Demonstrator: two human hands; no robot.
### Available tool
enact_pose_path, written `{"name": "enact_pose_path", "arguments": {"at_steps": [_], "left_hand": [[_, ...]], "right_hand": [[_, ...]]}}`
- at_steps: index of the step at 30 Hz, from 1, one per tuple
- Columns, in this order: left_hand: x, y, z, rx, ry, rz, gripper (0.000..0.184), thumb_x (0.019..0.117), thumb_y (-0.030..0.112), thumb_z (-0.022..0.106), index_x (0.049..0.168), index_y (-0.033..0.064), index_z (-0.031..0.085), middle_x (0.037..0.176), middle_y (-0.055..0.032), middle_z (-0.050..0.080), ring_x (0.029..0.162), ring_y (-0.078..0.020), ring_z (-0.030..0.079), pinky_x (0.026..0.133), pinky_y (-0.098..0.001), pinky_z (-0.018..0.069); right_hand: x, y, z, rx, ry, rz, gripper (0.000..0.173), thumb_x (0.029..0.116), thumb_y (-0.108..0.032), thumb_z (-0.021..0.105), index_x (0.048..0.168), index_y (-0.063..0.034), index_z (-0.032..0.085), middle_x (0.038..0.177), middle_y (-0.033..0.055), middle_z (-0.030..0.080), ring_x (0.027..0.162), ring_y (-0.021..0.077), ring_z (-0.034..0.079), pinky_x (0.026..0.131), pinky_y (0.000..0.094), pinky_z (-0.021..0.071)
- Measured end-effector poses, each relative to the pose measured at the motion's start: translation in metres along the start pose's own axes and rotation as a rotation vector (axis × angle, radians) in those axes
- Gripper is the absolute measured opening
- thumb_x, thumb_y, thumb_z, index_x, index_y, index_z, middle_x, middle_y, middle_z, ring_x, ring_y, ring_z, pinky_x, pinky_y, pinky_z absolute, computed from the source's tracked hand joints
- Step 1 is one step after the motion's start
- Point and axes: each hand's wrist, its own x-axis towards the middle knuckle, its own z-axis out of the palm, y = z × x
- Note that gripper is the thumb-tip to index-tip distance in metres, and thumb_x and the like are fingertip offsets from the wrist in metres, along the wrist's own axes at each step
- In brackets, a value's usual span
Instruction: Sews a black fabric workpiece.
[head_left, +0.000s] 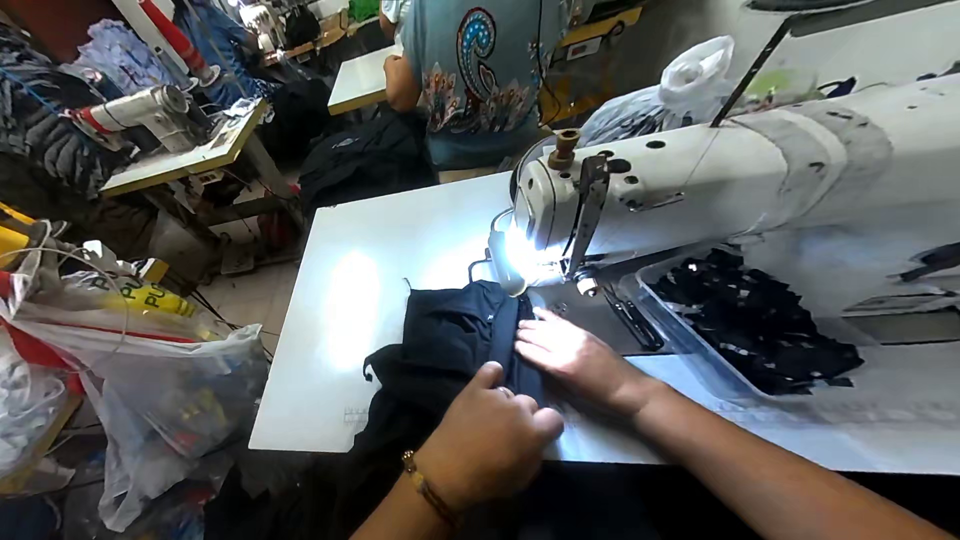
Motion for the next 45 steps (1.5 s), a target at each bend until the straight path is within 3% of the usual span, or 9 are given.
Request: {"name": "enact_pose_path", "arguments": {"at_steps": [4, 5, 6, 7, 8, 10, 11, 17, 45], "left_hand": [[0.017, 0.001, -0.003, -0.236, 0.122, -0.056, 0.02, 0.0954, 0.027, 0.064, 0.085, 0.01, 0.07, 0.074, -0.0013, 0.067, 0.074, -0.0143, 0.066, 0.085, -0.0378, 0.0502], [0.024, -0.003, -0.001, -0.252, 0.201, -0.094, 0.02, 0.0966, 0.027, 0.064, 0.088, 0.01, 0.072, 0.079, -0.0009, 0.068, 0.079, -0.0142, 0.066, 0.082, -0.0372, 0.0521], [0.032, -0.008, 0.002, -0.233, 0.25, -0.145, 0.019, 0.0976, 0.026, 0.063, 0.1, 0.0108, 0.073, 0.089, -0.0013, 0.07, 0.089, -0.0155, 0.067, 0.087, -0.0405, 0.0531], [0.039, -0.014, 0.007, -0.179, 0.255, -0.218, 0.026, 0.0999, 0.028, 0.061, 0.118, 0.0133, 0.073, 0.108, -0.0021, 0.073, 0.107, -0.018, 0.067, 0.1, -0.0481, 0.0491], [0.044, -0.018, 0.015, -0.112, 0.206, -0.321, 0.036, 0.1027, 0.032, 0.056, 0.134, 0.0182, 0.067, 0.129, -0.0019, 0.069, 0.129, -0.0216, 0.059, 0.114, -0.0592, 0.0364], [0.048, -0.026, 0.033, -0.007, 0.01, -0.541, 0.05, 0.1076, 0.045, 0.043, 0.153, 0.0257, 0.051, 0.159, -0.0017, 0.047, 0.154, -0.0312, 0.03, 0.12, -0.0726, 0.008], [0.048, -0.028, 0.043, 0.025, -0.047, -0.62, 0.054, 0.1072, 0.05, 0.04, 0.156, 0.029, 0.046, 0.165, 0.0006, 0.037, 0.157, -0.0319, 0.021, 0.119, -0.0742, 0.0035], [0.041, -0.023, 0.066, 0.095, 0.039, -0.718, 0.065, 0.1005, 0.067, 0.04, 0.155, 0.0326, 0.046, 0.166, 0.0052, 0.036, 0.158, -0.027, 0.021, 0.121, -0.0704, 0.0088], [0.065, -0.073, 0.042, -0.017, -0.022, -0.67, 0.063, 0.1017, 0.063, 0.044, 0.156, 0.0324, 0.045, 0.168, 0.0044, 0.031, 0.158, -0.0279, 0.018, 0.12, -0.073, 0.0028]], "right_hand": [[-0.016, -0.02, -0.002, -0.014, 0.073, -0.012, 0.022, 0.0917, -0.008, 0.056, 0.094, 0.001, 0.075, 0.099, 0.0168, 0.076, 0.104, 0.0329, 0.074, 0.102, 0.0529, 0.053], [-0.022, -0.03, -0.006, -0.01, 0.081, 0.012, 0.022, 0.0908, -0.011, 0.056, 0.092, -0.0006, 0.075, 0.098, 0.0148, 0.076, 0.103, 0.0306, 0.074, 0.102, 0.0489, 0.0538], [-0.029, -0.04, -0.01, -0.021, 0.083, 0.041, 0.021, 0.0896, -0.014, 0.056, 0.091, -0.0035, 0.074, 0.096, 0.0119, 0.075, 0.102, 0.0274, 0.073, 0.1, 0.0442, 0.0552], [-0.038, -0.046, -0.011, -0.035, 0.092, 0.033, 0.02, 0.0891, -0.014, 0.054, 0.087, -0.0045, 0.072, 0.092, 0.0114, 0.073, 0.099, 0.0274, 0.072, 0.098, 0.0433, 0.0554], [-0.049, -0.051, -0.013, -0.042, 0.092, 0.032, 0.022, 0.0897, -0.015, 0.053, 0.09, -0.005, 0.072, 0.098, 0.0119, 0.075, 0.104, 0.0278, 0.072, 0.1, 0.0436, 0.0546], [-0.07, -0.051, -0.015, -0.004, 0.086, 0.061, 0.027, 0.0925, -0.012, 0.05, 0.1, -0.0044, 0.074, 0.113, 0.0127, 0.076, 0.116, 0.0281, 0.07, 0.108, 0.0454, 0.0513], [-0.079, -0.05, -0.017, 0.02, 0.086, 0.083, 0.028, 0.0943, -0.012, 0.049, 0.104, -0.0044, 0.074, 0.118, 0.0123, 0.074, 0.12, 0.0275, 0.068, 0.11, 0.0453, 0.0496], [-0.088, -0.051, -0.011, 0.061, 0.126, 0.129, 0.028, 0.0939, -0.008, 0.048, 0.104, -0.004, 0.074, 0.12, 0.0124, 0.074, 0.12, 0.0273, 0.068, 0.109, 0.0435, 0.0504], [-0.049, -0.039, 0.005, 0.017, 0.144, 0.298, 0.033, 0.0876, -0.011, 0.048, 0.099, -0.0015, 0.078, 0.116, 0.0133, 0.075, 0.12, 0.0287, 0.068, 0.108, 0.0433, 0.0506]]}}
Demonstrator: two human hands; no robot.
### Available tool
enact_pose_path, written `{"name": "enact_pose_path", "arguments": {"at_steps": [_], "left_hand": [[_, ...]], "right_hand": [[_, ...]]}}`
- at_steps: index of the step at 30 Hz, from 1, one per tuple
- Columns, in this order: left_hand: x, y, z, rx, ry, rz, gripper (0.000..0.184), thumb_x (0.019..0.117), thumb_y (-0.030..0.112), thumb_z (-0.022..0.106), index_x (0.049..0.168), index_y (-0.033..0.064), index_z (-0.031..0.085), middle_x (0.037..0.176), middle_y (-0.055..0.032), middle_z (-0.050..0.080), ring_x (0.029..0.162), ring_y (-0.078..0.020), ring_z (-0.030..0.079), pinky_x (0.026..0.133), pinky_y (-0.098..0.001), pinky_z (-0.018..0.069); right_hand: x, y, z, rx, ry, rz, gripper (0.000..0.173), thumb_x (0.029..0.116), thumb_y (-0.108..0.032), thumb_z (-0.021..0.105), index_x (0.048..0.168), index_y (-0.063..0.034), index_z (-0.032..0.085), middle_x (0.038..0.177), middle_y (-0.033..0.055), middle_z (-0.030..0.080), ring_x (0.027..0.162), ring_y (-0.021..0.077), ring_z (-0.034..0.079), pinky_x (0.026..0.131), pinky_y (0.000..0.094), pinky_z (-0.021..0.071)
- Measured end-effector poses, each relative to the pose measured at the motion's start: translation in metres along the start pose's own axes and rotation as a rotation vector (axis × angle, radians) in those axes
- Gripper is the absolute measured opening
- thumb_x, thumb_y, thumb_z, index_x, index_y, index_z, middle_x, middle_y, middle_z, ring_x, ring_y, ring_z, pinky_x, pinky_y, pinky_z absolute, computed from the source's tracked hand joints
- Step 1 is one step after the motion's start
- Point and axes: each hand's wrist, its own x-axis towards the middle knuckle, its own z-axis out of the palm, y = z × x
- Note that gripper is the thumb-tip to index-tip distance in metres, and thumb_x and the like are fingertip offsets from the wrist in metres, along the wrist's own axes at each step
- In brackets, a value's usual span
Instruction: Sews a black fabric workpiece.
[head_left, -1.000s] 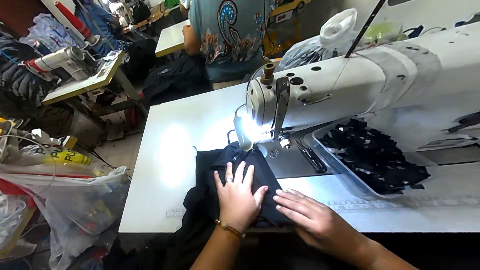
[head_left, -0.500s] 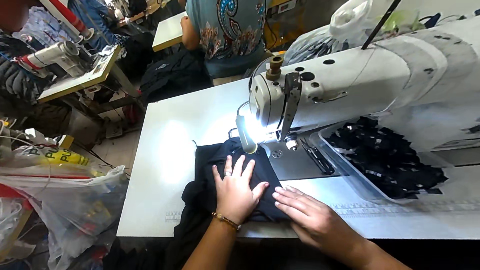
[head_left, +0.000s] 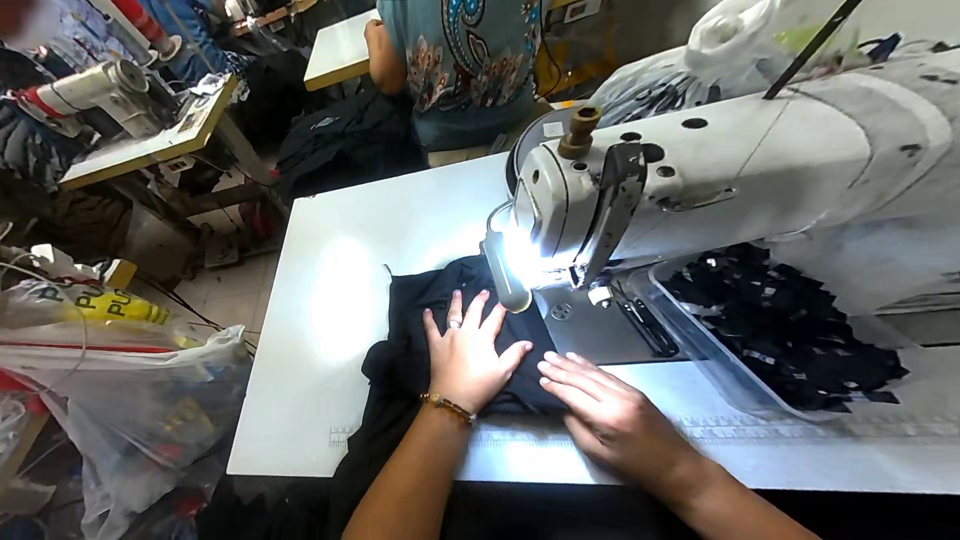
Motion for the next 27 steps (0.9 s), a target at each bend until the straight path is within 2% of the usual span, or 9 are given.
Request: {"name": "enact_pose_path", "arguments": {"at_steps": [4, 6, 8, 10, 12, 16, 18, 21, 27], "left_hand": [[0.021, -0.011, -0.008, -0.051, -0.066, -0.005, 0.064, 0.1005, 0.064, 0.047, 0.157, 0.0359, 0.042, 0.169, 0.0067, 0.028, 0.16, -0.0266, 0.013, 0.12, -0.0717, -0.0007], [0.021, -0.017, -0.014, -0.099, -0.07, 0.059, 0.055, 0.1032, 0.043, 0.051, 0.156, 0.0321, 0.045, 0.169, 0.004, 0.029, 0.16, -0.0297, 0.009, 0.119, -0.0734, -0.0014], [0.002, -0.02, -0.023, -0.175, 0.028, 0.185, 0.045, 0.0927, 0.006, 0.059, 0.136, 0.0165, 0.067, 0.161, -0.0027, 0.044, 0.159, -0.0353, 0.013, 0.119, -0.0752, 0.0019], [-0.022, -0.021, -0.027, -0.064, 0.161, 0.379, 0.017, 0.0859, -0.003, 0.068, 0.092, 0.0102, 0.076, 0.132, -0.0039, 0.069, 0.149, -0.0329, 0.038, 0.121, -0.0723, 0.0112], [-0.049, -0.015, -0.033, 0.018, 0.139, 0.551, 0.013, 0.0865, 0.002, 0.07, 0.08, 0.0128, 0.075, 0.092, -0.0006, 0.075, 0.118, -0.0241, 0.066, 0.12, -0.071, 0.019], [-0.066, 0.006, -0.036, -0.201, 0.078, 0.616, 0.018, 0.0943, 0.018, 0.058, 0.09, 0.0125, 0.075, 0.082, 0.0005, 0.07, 0.089, -0.0143, 0.07, 0.117, -0.057, 0.0364], [-0.057, 0.008, -0.019, -0.218, 0.18, 0.479, 0.031, 0.0979, 0.027, 0.053, 0.118, 0.0159, 0.074, 0.113, -0.0006, 0.073, 0.118, -0.0183, 0.065, 0.118, -0.0644, 0.0293], [-0.049, 0.008, 0.012, 0.011, 0.102, 0.191, 0.048, 0.1073, 0.044, 0.04, 0.151, 0.0308, 0.052, 0.158, 0.0045, 0.048, 0.154, -0.0228, 0.032, 0.122, -0.071, 0.0066], [-0.047, 0.007, 0.023, 0.086, 0.141, 0.138, 0.049, 0.1066, 0.046, 0.04, 0.151, 0.0302, 0.053, 0.16, 0.0047, 0.045, 0.154, -0.0226, 0.032, 0.12, -0.0719, 0.0118]], "right_hand": [[0.019, 0.007, 0.008, -0.022, -0.007, -0.003, 0.032, 0.0854, -0.011, 0.052, 0.099, 0.0021, 0.077, 0.114, 0.016, 0.075, 0.119, 0.0316, 0.069, 0.108, 0.0453, 0.0501], [0.026, 0.009, 0.011, -0.016, -0.013, 0.002, 0.032, 0.0829, -0.01, 0.054, 0.099, 0.0043, 0.077, 0.115, 0.0187, 0.074, 0.118, 0.0344, 0.069, 0.107, 0.0477, 0.0507], [0.03, 0.011, 0.013, -0.016, -0.024, 0.008, 0.031, 0.0827, -0.01, 0.055, 0.1, 0.0056, 0.076, 0.116, 0.0204, 0.074, 0.118, 0.0356, 0.069, 0.106, 0.0485, 0.0508], [0.034, 0.013, 0.015, -0.029, -0.029, 0.009, 0.031, 0.0832, -0.009, 0.055, 0.1, 0.0055, 0.076, 0.116, 0.0199, 0.074, 0.118, 0.0353, 0.068, 0.107, 0.0487, 0.0506], [0.034, 0.013, 0.016, -0.049, -0.032, -0.009, 0.03, 0.0821, -0.007, 0.054, 0.1, 0.0046, 0.076, 0.115, 0.0191, 0.074, 0.117, 0.0356, 0.069, 0.106, 0.053, 0.0498], [0.022, -0.002, 0.005, 0.002, 0.017, -0.178, 0.024, 0.0913, -0.011, 0.054, 0.095, -0.0022, 0.076, 0.108, 0.0132, 0.076, 0.114, 0.0315, 0.07, 0.112, 0.0577, 0.0439], [0.004, -0.012, -0.002, 0.027, 0.033, -0.208, 0.024, 0.0954, -0.012, 0.05, 0.089, -0.0033, 0.072, 0.101, 0.0115, 0.074, 0.111, 0.0275, 0.07, 0.115, 0.0536, 0.0425], [-0.024, -0.007, -0.011, 0.015, 0.009, -0.155, 0.028, 0.0961, -0.01, 0.049, 0.101, -0.0039, 0.076, 0.118, 0.011, 0.075, 0.121, 0.026, 0.067, 0.117, 0.0511, 0.0418], [-0.021, -0.001, -0.011, 0.017, -0.017, -0.129, 0.03, 0.0957, -0.011, 0.048, 0.1, -0.0048, 0.076, 0.117, 0.0097, 0.075, 0.123, 0.025, 0.067, 0.116, 0.0514, 0.0417]]}}
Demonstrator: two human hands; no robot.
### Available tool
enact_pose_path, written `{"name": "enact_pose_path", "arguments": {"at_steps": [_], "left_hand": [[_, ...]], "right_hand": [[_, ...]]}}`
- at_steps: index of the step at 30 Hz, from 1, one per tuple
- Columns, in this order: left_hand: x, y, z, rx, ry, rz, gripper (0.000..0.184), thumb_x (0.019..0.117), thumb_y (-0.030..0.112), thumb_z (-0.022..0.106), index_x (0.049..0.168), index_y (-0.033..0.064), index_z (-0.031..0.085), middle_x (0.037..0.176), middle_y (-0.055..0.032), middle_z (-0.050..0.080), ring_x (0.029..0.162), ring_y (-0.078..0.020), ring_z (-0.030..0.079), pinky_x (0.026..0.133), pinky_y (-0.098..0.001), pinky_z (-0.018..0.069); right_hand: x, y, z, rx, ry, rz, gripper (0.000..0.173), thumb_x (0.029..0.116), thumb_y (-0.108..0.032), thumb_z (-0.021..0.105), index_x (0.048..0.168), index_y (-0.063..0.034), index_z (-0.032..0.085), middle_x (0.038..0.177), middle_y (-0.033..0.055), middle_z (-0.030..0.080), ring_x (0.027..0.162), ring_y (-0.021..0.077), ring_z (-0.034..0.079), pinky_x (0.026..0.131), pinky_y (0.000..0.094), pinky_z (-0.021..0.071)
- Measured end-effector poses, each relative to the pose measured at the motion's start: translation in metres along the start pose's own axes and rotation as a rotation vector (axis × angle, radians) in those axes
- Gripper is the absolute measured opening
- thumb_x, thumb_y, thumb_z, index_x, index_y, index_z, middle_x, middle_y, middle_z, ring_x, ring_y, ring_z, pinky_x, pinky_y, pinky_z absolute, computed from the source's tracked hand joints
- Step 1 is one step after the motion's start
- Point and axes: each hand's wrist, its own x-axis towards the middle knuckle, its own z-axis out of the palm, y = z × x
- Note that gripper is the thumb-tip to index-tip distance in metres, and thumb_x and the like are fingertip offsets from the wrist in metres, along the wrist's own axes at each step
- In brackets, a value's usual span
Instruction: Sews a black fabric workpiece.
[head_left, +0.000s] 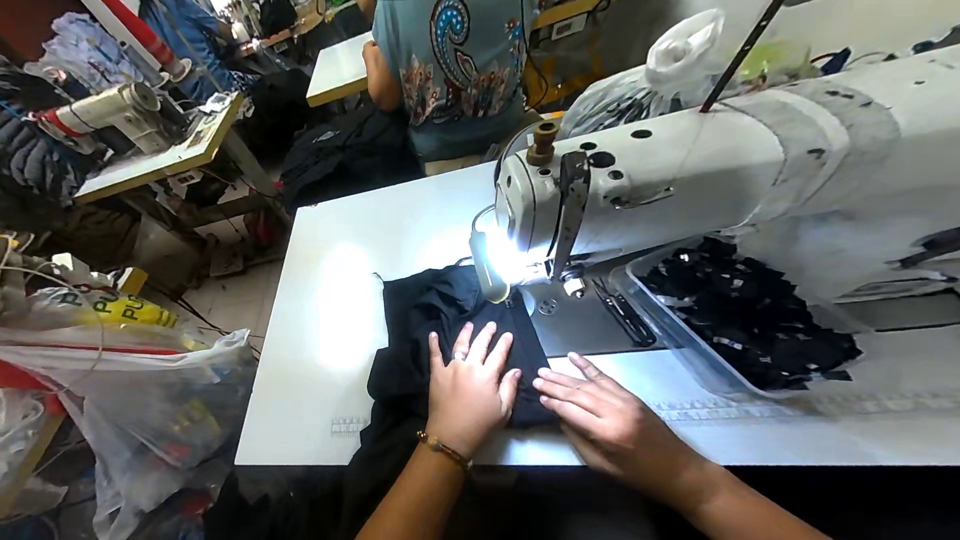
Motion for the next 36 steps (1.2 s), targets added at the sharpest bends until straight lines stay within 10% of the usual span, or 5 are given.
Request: {"name": "enact_pose_path", "arguments": {"at_steps": [20, 23, 26, 32, 36], "left_hand": [[0.045, -0.023, -0.029, -0.085, -0.146, -0.044, 0.049, 0.1105, 0.042, 0.037, 0.156, 0.0268, 0.046, 0.165, 0.0015, 0.038, 0.156, -0.0281, 0.027, 0.118, -0.0745, 0.0066], [0.031, -0.043, -0.032, -0.043, 0.077, 0.127, 0.042, 0.1052, 0.043, 0.052, 0.129, 0.0153, 0.071, 0.131, -0.0093, 0.069, 0.134, -0.0305, 0.057, 0.118, -0.0719, 0.0211], [0.008, -0.053, -0.046, 0.058, 0.214, 0.412, 0.033, 0.0996, 0.037, 0.062, 0.082, 0.0113, 0.072, 0.083, -0.0051, 0.068, 0.101, -0.0269, 0.068, 0.118, -0.0665, 0.0298], [-0.011, 0.001, -0.061, -0.231, 0.068, 0.616, 0.029, 0.0978, 0.031, 0.066, 0.076, 0.0129, 0.071, 0.069, 0.0022, 0.066, 0.077, -0.0106, 0.068, 0.116, -0.0424, 0.0411], [0.003, 0.005, -0.037, -0.363, 0.149, 0.388, 0.025, 0.1007, 0.03, 0.056, 0.098, 0.0114, 0.073, 0.103, -0.0022, 0.071, 0.114, -0.0182, 0.065, 0.118, -0.0568, 0.0328]], "right_hand": [[0.053, 0.029, 0.02, 0.003, 0.0, 0.084, 0.03, 0.0878, -0.01, 0.052, 0.095, 0.0033, 0.077, 0.113, 0.0165, 0.076, 0.115, 0.0336, 0.07, 0.109, 0.0579, 0.0451], [0.057, 0.033, 0.021, 0.008, 0.001, 0.086, 0.029, 0.0876, -0.009, 0.052, 0.095, 0.0039, 0.077, 0.112, 0.0173, 0.075, 0.114, 0.0341, 0.07, 0.109, 0.058, 0.045], [0.056, 0.035, 0.023, 0.021, 0.01, 0.093, 0.028, 0.0868, -0.007, 0.052, 0.095, 0.0037, 0.077, 0.111, 0.0171, 0.076, 0.114, 0.0337, 0.07, 0.11, 0.058, 0.0448], [0.056, 0.025, 0.02, 0.016, -0.004, 0.025, 0.027, 0.086, -0.008, 0.055, 0.1, 0.0025, 0.077, 0.113, 0.0188, 0.074, 0.114, 0.0361, 0.07, 0.11, 0.0624, 0.0429], [0.025, -0.003, 0.003, 0.039, 0.014, -0.069, 0.023, 0.0966, -0.012, 0.052, 0.091, -0.0031, 0.073, 0.101, 0.0125, 0.074, 0.111, 0.0273, 0.07, 0.115, 0.0518, 0.0439]]}}
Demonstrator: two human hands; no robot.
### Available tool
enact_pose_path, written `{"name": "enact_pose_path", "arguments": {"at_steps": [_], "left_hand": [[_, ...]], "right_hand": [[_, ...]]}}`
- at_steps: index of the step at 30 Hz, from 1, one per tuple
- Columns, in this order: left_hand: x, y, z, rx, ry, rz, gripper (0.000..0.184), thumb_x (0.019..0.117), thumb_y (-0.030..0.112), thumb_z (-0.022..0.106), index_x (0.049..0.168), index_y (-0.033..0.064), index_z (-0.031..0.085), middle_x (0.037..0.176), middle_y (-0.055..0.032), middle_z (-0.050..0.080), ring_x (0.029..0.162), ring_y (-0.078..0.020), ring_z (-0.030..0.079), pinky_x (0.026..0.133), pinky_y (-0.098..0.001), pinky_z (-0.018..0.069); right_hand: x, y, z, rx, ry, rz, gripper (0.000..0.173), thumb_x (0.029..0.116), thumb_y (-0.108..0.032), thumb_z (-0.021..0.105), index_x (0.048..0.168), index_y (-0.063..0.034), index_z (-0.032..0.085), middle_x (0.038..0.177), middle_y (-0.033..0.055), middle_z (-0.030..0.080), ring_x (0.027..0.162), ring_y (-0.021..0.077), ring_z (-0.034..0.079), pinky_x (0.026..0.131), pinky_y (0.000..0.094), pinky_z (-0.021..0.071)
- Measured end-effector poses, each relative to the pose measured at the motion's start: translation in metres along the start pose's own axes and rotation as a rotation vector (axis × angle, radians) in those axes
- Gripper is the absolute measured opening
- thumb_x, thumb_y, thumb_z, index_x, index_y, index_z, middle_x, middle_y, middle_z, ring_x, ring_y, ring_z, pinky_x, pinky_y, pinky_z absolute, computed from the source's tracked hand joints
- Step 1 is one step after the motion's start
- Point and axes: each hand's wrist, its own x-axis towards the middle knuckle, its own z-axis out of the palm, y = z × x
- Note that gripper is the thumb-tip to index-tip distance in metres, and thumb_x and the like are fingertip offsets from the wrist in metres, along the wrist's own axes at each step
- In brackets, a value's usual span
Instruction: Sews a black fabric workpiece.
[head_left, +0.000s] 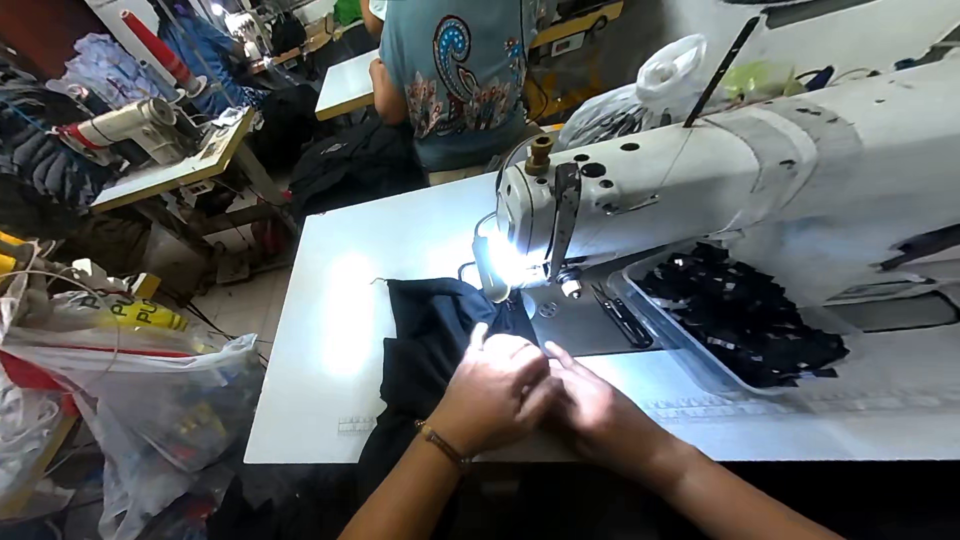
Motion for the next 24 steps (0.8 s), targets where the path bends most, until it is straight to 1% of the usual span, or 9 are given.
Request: {"name": "enact_pose_path", "arguments": {"at_steps": [1, 2, 3, 4, 7, 8, 15, 20, 24], "left_hand": [[-0.002, -0.002, 0.005, 0.096, -0.045, -0.107, 0.034, 0.1039, 0.035, 0.05, 0.119, 0.014, 0.072, 0.124, -0.0015, 0.071, 0.131, -0.02, 0.058, 0.121, -0.0625, 0.0241], [-0.006, -0.004, 0.011, 0.197, -0.116, -0.211, 0.044, 0.1066, 0.041, 0.043, 0.137, 0.0188, 0.066, 0.141, -0.0003, 0.064, 0.141, -0.0216, 0.05, 0.123, -0.0662, 0.016], [-0.01, -0.005, 0.019, 0.277, -0.168, -0.29, 0.049, 0.1079, 0.044, 0.038, 0.146, 0.0217, 0.059, 0.151, 0.0005, 0.056, 0.147, -0.0225, 0.044, 0.123, -0.0673, 0.0115], [-0.015, -0.005, 0.026, 0.341, -0.181, -0.335, 0.051, 0.1078, 0.046, 0.036, 0.149, 0.0235, 0.056, 0.156, 0.0008, 0.051, 0.149, -0.0228, 0.041, 0.123, -0.0673, 0.0113], [-0.022, -0.004, 0.037, 0.429, -0.114, -0.346, 0.051, 0.1065, 0.048, 0.036, 0.145, 0.0239, 0.06, 0.154, 0.0013, 0.054, 0.146, -0.023, 0.046, 0.122, -0.0666, 0.0166], [-0.022, -0.004, 0.038, 0.433, -0.107, -0.345, 0.051, 0.1067, 0.048, 0.036, 0.145, 0.024, 0.06, 0.153, 0.0016, 0.054, 0.145, -0.0229, 0.046, 0.122, -0.0666, 0.0168], [-0.006, -0.018, 0.03, 0.43, -0.162, -0.37, 0.051, 0.1078, 0.044, 0.036, 0.151, 0.0237, 0.053, 0.158, 0.0009, 0.049, 0.15, -0.0244, 0.039, 0.122, -0.068, 0.0124], [0.001, -0.024, 0.027, 0.4, -0.176, -0.376, 0.051, 0.1081, 0.044, 0.036, 0.152, 0.0246, 0.052, 0.159, 0.0019, 0.047, 0.152, -0.0236, 0.036, 0.123, -0.0661, 0.0107], [0.007, -0.028, 0.023, 0.376, -0.191, -0.38, 0.051, 0.109, 0.043, 0.037, 0.153, 0.0225, 0.05, 0.16, 0.0, 0.045, 0.153, -0.0249, 0.034, 0.123, -0.0672, 0.0091]], "right_hand": [[-0.012, -0.007, -0.003, -0.016, -0.005, 0.011, 0.023, 0.096, -0.011, 0.051, 0.09, -0.0036, 0.072, 0.102, 0.0124, 0.074, 0.112, 0.0273, 0.07, 0.114, 0.0515, 0.0451], [-0.024, -0.011, -0.006, -0.022, -0.013, 0.032, 0.023, 0.0963, -0.01, 0.051, 0.095, -0.0032, 0.073, 0.109, 0.0128, 0.075, 0.116, 0.0277, 0.07, 0.114, 0.0515, 0.0458], [-0.033, -0.014, -0.008, -0.023, -0.015, 0.055, 0.025, 0.097, -0.009, 0.05, 0.1, -0.0028, 0.074, 0.115, 0.0128, 0.075, 0.119, 0.0277, 0.069, 0.114, 0.0509, 0.0455], [-0.039, -0.015, -0.009, -0.026, -0.011, 0.072, 0.025, 0.0979, -0.009, 0.05, 0.102, -0.0031, 0.074, 0.118, 0.0123, 0.075, 0.12, 0.0276, 0.068, 0.114, 0.0505, 0.0454], [-0.042, -0.017, -0.009, -0.034, -0.003, 0.091, 0.026, 0.0978, -0.009, 0.048, 0.102, -0.0042, 0.074, 0.119, 0.011, 0.074, 0.121, 0.0268, 0.068, 0.114, 0.0498, 0.0443], [-0.041, -0.016, -0.009, -0.032, -0.006, 0.098, 0.026, 0.0976, -0.009, 0.048, 0.102, -0.0046, 0.074, 0.119, 0.0104, 0.074, 0.121, 0.0261, 0.067, 0.115, 0.0495, 0.0436], [-0.021, -0.002, -0.001, -0.027, 0.002, 0.133, 0.028, 0.0943, -0.011, 0.05, 0.098, -0.0044, 0.077, 0.116, 0.0108, 0.075, 0.122, 0.0257, 0.067, 0.115, 0.0481, 0.0444], [-0.014, 0.001, 0.002, -0.049, 0.01, 0.138, 0.029, 0.0933, -0.011, 0.05, 0.095, -0.0035, 0.077, 0.114, 0.0117, 0.076, 0.12, 0.0261, 0.068, 0.114, 0.0472, 0.0444], [-0.008, 0.007, 0.005, -0.048, 0.017, 0.148, 0.029, 0.093, -0.012, 0.05, 0.092, -0.0024, 0.077, 0.113, 0.0125, 0.076, 0.117, 0.0271, 0.07, 0.112, 0.0499, 0.0457]]}}
